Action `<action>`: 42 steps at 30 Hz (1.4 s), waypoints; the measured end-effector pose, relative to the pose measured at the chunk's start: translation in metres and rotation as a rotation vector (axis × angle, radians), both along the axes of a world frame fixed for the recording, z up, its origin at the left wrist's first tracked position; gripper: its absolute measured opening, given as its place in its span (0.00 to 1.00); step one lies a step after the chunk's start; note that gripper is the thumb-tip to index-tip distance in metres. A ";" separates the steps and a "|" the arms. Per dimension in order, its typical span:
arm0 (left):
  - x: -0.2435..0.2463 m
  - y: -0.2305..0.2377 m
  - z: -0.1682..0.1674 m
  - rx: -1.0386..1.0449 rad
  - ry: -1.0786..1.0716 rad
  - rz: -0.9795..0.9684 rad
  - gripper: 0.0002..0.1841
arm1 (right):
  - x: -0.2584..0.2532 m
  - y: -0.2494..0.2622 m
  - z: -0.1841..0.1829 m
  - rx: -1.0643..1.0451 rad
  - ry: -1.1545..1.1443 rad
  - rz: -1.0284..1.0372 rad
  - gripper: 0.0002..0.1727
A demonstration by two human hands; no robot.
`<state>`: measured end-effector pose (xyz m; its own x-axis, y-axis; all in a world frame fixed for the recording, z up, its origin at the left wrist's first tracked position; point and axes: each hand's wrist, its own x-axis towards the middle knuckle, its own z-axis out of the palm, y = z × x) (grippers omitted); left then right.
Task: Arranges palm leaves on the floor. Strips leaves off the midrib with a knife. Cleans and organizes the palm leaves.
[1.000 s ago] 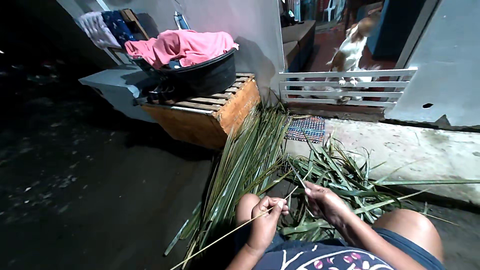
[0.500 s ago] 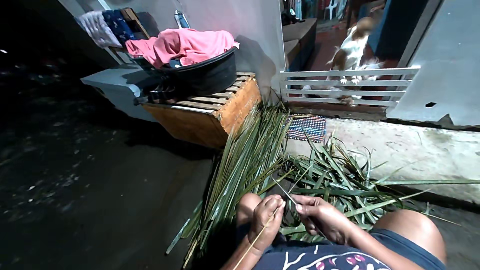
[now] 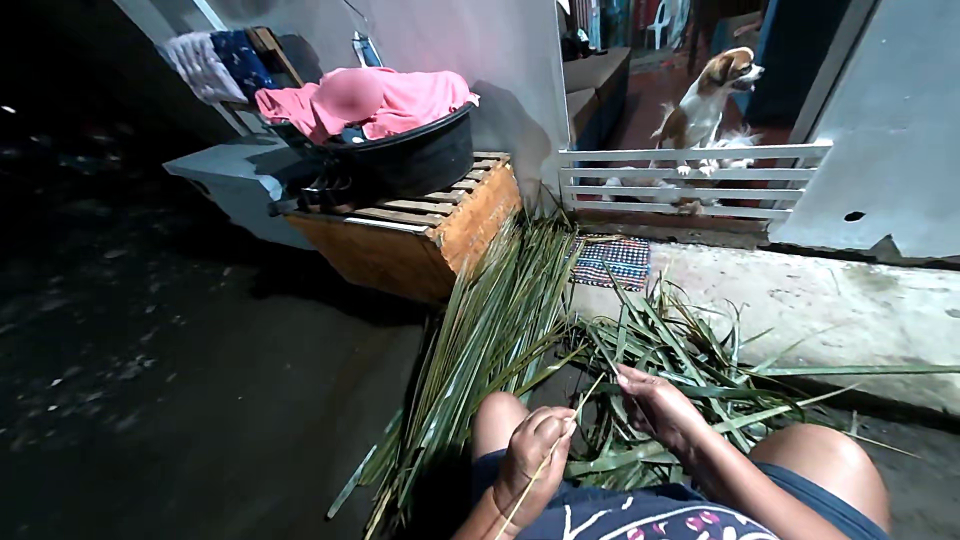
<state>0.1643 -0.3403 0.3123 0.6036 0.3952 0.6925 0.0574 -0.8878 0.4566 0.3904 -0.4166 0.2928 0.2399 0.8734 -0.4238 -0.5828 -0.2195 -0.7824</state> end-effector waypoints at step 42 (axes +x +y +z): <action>-0.112 0.070 0.092 -0.155 -0.093 0.690 0.03 | 0.044 -0.033 -0.072 -0.162 -0.213 -0.035 0.24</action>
